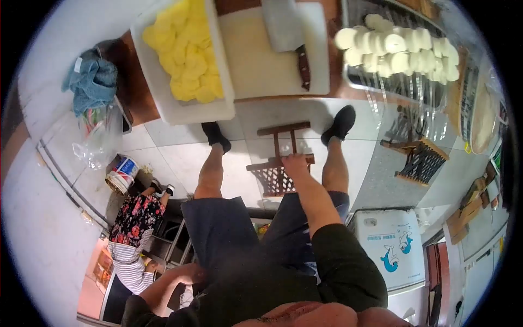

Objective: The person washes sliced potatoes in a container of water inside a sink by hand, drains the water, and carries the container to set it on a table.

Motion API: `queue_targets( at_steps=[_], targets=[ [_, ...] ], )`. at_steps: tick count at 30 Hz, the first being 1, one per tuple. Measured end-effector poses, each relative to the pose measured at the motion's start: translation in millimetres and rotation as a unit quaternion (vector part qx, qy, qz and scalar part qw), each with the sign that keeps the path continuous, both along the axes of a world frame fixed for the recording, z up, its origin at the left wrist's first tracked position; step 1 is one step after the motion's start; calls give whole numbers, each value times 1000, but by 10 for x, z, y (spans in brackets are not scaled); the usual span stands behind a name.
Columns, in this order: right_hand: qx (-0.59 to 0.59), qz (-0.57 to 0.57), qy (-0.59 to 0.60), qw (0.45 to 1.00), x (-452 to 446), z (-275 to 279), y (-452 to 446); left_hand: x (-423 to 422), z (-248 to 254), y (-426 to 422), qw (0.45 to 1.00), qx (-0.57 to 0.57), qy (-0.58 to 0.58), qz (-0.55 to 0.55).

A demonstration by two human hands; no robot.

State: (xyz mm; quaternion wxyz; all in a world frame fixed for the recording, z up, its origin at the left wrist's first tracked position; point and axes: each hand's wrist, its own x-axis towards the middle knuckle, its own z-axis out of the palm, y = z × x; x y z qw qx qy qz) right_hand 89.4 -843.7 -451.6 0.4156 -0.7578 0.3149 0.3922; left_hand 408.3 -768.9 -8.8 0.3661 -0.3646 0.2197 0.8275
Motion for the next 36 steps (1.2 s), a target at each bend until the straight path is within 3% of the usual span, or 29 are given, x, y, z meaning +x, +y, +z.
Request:
queue_targets(
  at_steps=[2,4,7,10,12,16,18,23,26,29,36],
  targets=[
    [-79,-12,-60,995,-195,133,-23,-255,-12,131,998,-6,4,-69],
    [-46,-36,-81,995,-386,316,-327,-588,46,-200,990,22,-6,-141],
    [6,-86,-101,991,-643,625,-790,-802,154,-474,991,73,-6,-115],
    [9,-142,-51,989,-853,703,-1159,-698,106,-424,993,-40,-89,-64],
    [-28,-146,-19,989,-737,842,-1516,-523,-135,-604,993,-35,-109,-30],
    [-28,-306,-125,943,7,994,-2211,-3,-418,-629,975,-110,-183,54],
    [-36,-284,-180,941,554,1035,-2439,200,-450,-600,976,-101,-192,32],
    [11,-439,-212,873,1896,1355,-2942,458,-411,-354,956,-128,-251,76],
    [-118,-446,-206,863,2203,1023,-2805,513,-373,-359,957,-113,-244,107],
    [-109,-444,-176,872,2235,1040,-2761,443,-408,-180,948,-131,-252,141],
    [-75,-440,-166,879,2354,1186,-2804,333,-541,-235,960,-112,-241,92]
  ],
)
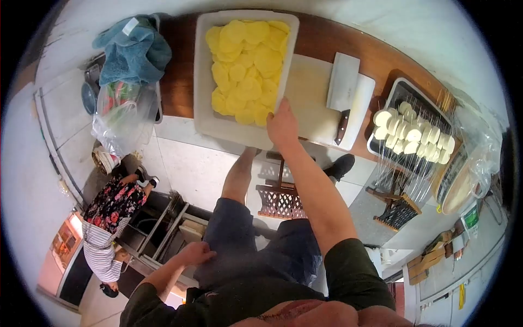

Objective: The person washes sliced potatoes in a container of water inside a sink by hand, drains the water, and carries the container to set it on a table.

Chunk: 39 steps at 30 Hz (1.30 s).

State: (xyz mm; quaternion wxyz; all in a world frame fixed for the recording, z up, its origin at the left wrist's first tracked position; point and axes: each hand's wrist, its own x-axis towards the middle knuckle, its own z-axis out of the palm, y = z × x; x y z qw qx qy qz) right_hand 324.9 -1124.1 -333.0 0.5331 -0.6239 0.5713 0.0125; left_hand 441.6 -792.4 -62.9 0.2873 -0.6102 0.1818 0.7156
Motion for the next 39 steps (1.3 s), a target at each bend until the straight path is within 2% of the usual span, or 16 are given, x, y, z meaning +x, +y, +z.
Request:
queue_targets(
  at_steps=[5,8,12,13,17,19,21,24,27,30,31,33,34,35,37,39],
  targets=[
    [44,82,-57,994,-96,-73,2,-36,-56,-125,999,8,4,-50],
    [-24,44,-140,989,-689,-59,184,-64,-74,-175,996,-63,13,-60],
    [130,48,-3,990,-2059,27,749,-221,-196,-284,982,-45,49,-177],
    [68,97,27,993,-2532,-105,1159,-281,-201,-323,978,-47,55,-197],
    [270,314,160,896,-3356,957,1334,-380,-247,-274,961,-101,121,-227],
    [343,378,181,841,-3474,1593,1248,-597,-6,-552,924,7,250,-288],
    [360,404,197,817,-3605,1940,1190,-818,99,-604,900,9,328,-287],
    [311,379,184,852,-3991,1971,1611,-1201,263,-809,904,-6,365,-224],
    [441,413,95,792,-3944,2244,1358,-1292,-40,-1216,850,-26,433,-299],
    [555,352,13,753,-3912,2576,1395,-1324,-826,-1190,862,-77,443,-234],
    [556,315,39,768,-3841,2654,1376,-1369,-1117,-1193,891,-110,381,-222],
    [418,236,134,867,-3705,2631,1246,-1474,-1810,-1213,903,-223,310,-197],
    [335,195,177,904,-3679,2489,1160,-1576,-2097,-1344,925,-195,255,-203],
    [68,175,91,978,-3695,2277,1095,-1707,-2529,-1194,908,-263,227,-234],
    [-114,236,78,962,-3847,1741,914,-2020,-3292,-923,901,-346,134,-223],
    [-169,247,108,948,-3914,1431,889,-2150,-3589,-884,920,-289,161,-209]
  ],
)
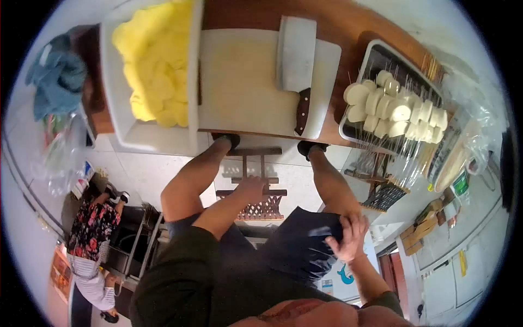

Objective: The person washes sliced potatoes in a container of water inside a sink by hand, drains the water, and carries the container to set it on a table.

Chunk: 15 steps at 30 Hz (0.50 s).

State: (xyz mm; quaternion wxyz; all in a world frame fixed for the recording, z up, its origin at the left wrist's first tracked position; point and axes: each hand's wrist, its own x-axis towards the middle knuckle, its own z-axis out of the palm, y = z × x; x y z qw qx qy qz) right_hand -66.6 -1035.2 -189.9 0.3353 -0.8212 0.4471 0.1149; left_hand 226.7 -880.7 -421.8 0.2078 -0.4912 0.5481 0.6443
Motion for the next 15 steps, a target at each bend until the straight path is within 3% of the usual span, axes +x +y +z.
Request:
queue_targets(
  at_steps=[1,3,6,7,10,13,14,15],
  targets=[
    [-13,-13,7,1000,-59,-138,29,-80,-136,125,998,67,18,-7],
    [-58,-29,2,998,-228,-440,54,-213,-539,378,993,88,84,-13],
    [-89,-29,9,996,-486,-589,131,-423,-757,474,970,189,140,-61],
    [-105,-26,11,994,-506,-632,119,-421,-700,434,973,170,159,11],
    [-136,-7,41,990,-544,-705,66,-603,-803,631,978,95,180,-41],
    [-174,-4,55,983,-561,-769,40,-797,-832,308,956,193,215,-47],
    [-188,-6,57,981,-608,-810,76,-866,-902,299,944,241,226,6],
    [-207,-11,57,977,-646,-857,97,-1008,-1368,708,940,134,312,-14]
  ],
)
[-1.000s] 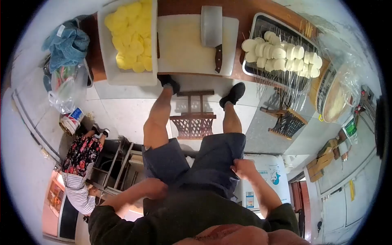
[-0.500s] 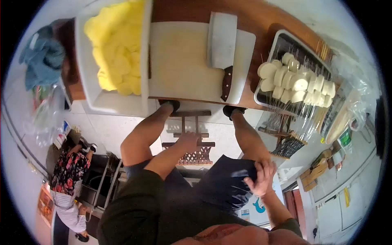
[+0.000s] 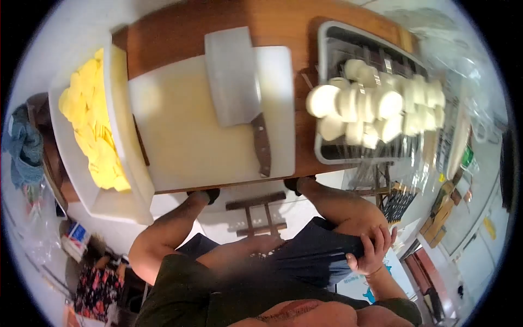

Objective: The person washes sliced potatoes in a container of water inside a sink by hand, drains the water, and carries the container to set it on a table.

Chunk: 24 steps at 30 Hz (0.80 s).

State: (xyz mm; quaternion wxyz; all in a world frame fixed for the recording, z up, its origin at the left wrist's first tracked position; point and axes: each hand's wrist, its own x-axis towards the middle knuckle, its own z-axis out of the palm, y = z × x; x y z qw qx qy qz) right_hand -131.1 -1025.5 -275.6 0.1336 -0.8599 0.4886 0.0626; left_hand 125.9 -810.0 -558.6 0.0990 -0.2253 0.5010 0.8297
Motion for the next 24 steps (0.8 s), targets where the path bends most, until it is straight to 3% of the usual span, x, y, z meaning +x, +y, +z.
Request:
queue_targets(
  at_steps=[1,3,6,8,13,14,15,19,22,24],
  targets=[
    [-20,-3,-3,1000,-34,-41,27,-142,-460,411,990,-117,74,35],
    [-73,-7,-22,997,-96,-108,116,-68,-477,50,991,84,-62,-89],
    [-115,-3,-61,992,-72,-86,234,-27,-208,-803,963,194,-88,-164],
    [-131,-17,-72,989,-63,-12,390,-137,-168,-681,971,58,-29,-230],
    [-199,-79,-131,968,-291,-26,751,53,248,-686,933,-238,-114,-244],
    [-214,-91,-153,961,-307,-59,793,115,466,-727,916,-289,-158,-229],
    [-234,-100,-174,951,-315,-67,814,105,691,-760,888,-260,-316,-211],
    [-275,-164,-234,918,-441,-123,946,555,761,-770,878,-323,-352,34],
    [-275,-214,-243,905,-557,-235,999,743,1215,-818,811,-439,-350,164],
    [-260,-223,-242,908,-602,-232,1006,791,1608,-876,785,-455,-339,248]
  ],
)
